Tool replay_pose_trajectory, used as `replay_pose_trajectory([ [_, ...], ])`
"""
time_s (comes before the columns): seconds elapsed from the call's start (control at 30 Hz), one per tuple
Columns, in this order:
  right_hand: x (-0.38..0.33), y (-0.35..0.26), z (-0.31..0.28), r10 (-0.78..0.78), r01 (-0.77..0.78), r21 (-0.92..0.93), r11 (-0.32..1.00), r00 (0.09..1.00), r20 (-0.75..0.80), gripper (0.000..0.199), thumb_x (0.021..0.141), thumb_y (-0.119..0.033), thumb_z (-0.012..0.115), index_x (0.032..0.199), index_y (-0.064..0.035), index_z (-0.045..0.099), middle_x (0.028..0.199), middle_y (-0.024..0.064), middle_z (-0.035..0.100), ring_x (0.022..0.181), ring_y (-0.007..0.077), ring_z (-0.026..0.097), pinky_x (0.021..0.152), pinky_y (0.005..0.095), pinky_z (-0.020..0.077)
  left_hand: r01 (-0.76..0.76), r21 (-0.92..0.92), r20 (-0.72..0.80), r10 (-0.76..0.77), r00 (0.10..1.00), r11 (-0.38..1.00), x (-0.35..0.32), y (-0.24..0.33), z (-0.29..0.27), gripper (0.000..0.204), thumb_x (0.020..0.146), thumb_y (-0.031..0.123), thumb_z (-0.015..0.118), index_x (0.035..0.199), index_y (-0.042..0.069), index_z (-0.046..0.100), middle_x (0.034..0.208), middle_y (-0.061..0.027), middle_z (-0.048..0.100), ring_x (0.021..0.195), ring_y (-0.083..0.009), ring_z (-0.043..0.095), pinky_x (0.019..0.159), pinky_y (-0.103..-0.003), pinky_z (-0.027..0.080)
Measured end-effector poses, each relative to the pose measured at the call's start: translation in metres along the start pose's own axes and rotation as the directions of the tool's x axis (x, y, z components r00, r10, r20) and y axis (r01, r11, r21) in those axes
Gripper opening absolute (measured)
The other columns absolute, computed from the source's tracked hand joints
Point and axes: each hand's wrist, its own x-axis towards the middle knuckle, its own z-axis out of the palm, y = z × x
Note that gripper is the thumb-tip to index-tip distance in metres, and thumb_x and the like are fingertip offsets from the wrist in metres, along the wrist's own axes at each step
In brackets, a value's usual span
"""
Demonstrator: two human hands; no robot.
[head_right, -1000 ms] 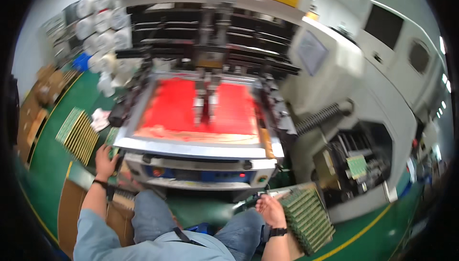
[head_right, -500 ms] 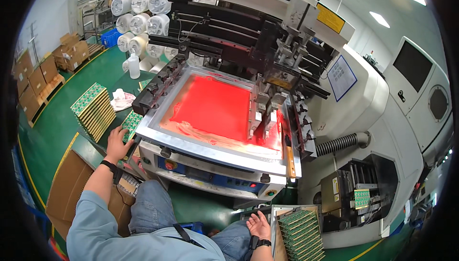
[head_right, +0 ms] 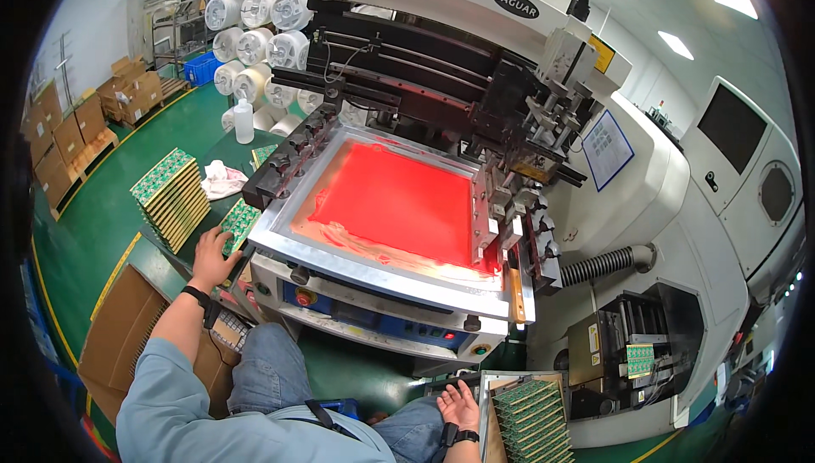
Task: Operating a screen printing machine and computer interface to process PCBs.
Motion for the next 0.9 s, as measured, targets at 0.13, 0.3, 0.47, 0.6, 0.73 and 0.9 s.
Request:
replay_pose_trajectory([
  [0.13,0.002,0.0,0.002,-0.009,0.009,0.024,1.0,1.0,-0.002,0.037,0.093,-0.031,0.057,0.126,-0.0156,0.058,0.107,0.0152,0.068,0.093,0.0307,0.065,0.086,0.0503,0.0519,-0.004,-0.008,0.009,0.005,1.0,1.0,0.0,0.002,-0.003,0.05,0.077,0.032,0.075,0.119,0.009,0.061,0.134,-0.0151,0.05,0.127,-0.035,0.043,0.106,-0.047,0.035],
  [0.3,0.0,0.003,0.007,-0.015,0.015,0.021,1.0,1.0,-0.022,0.036,0.094,-0.031,0.056,0.127,-0.0153,0.058,0.106,0.0154,0.069,0.092,0.031,0.065,0.085,0.0501,0.0519,-0.01,-0.006,0.009,0.01,1.0,1.0,0.0,0.001,-0.002,0.05,0.077,0.032,0.075,0.119,0.009,0.061,0.134,-0.0151,0.049,0.126,-0.035,0.043,0.106,-0.047,0.035],
  [0.47,0.004,0.003,0.006,-0.029,0.03,0.007,1.0,0.999,-0.024,0.036,0.095,-0.031,0.055,0.127,-0.0153,0.057,0.105,0.0154,0.069,0.091,0.0314,0.065,0.085,0.0506,0.0518,0.003,-0.008,0.01,-0.003,1.0,1.0,-0.003,0.003,-0.004,0.05,0.076,0.034,0.075,0.117,0.009,0.062,0.133,-0.0147,0.05,0.125,-0.0347,0.044,0.105,-0.047,0.036],
  [0.6,0.005,0.003,0.008,-0.01,0.01,-0.002,1.0,1.0,-0.023,0.036,0.094,-0.031,0.056,0.127,-0.0155,0.058,0.105,0.015,0.069,0.091,0.0314,0.066,0.085,0.0507,0.0521,0.0,-0.002,-0.004,0.0,1.0,1.0,-0.002,0.003,-0.007,0.05,0.076,0.035,0.076,0.117,0.009,0.062,0.133,-0.0149,0.05,0.125,-0.0348,0.044,0.105,-0.047,0.036],
  [0.73,0.002,0.002,0.004,-0.004,0.004,-0.001,1.0,1.0,-0.008,0.036,0.093,-0.031,0.06,0.125,-0.0158,0.059,0.105,0.0136,0.069,0.092,0.0308,0.066,0.085,0.05,0.0529,-0.005,-0.021,0.01,0.005,1.0,1.0,-0.002,0.005,-0.008,0.049,0.077,0.036,0.075,0.116,0.009,0.063,0.133,-0.0152,0.051,0.125,-0.0349,0.044,0.106,-0.047,0.036],
  [0.9,-0.016,0.002,0.039,0.019,-0.023,-0.057,0.998,0.998,-0.066,0.034,0.095,-0.027,0.057,0.126,-0.0135,0.06,0.11,0.0087,0.067,0.097,0.0261,0.06,0.091,0.0446,0.0479,0.0,-0.011,-0.008,0.0,1.0,1.0,-0.004,-0.003,-0.012,0.049,0.078,0.038,0.074,0.115,0.009,0.064,0.132,-0.0154,0.051,0.124,-0.0349,0.045,0.105,-0.047,0.036],
])
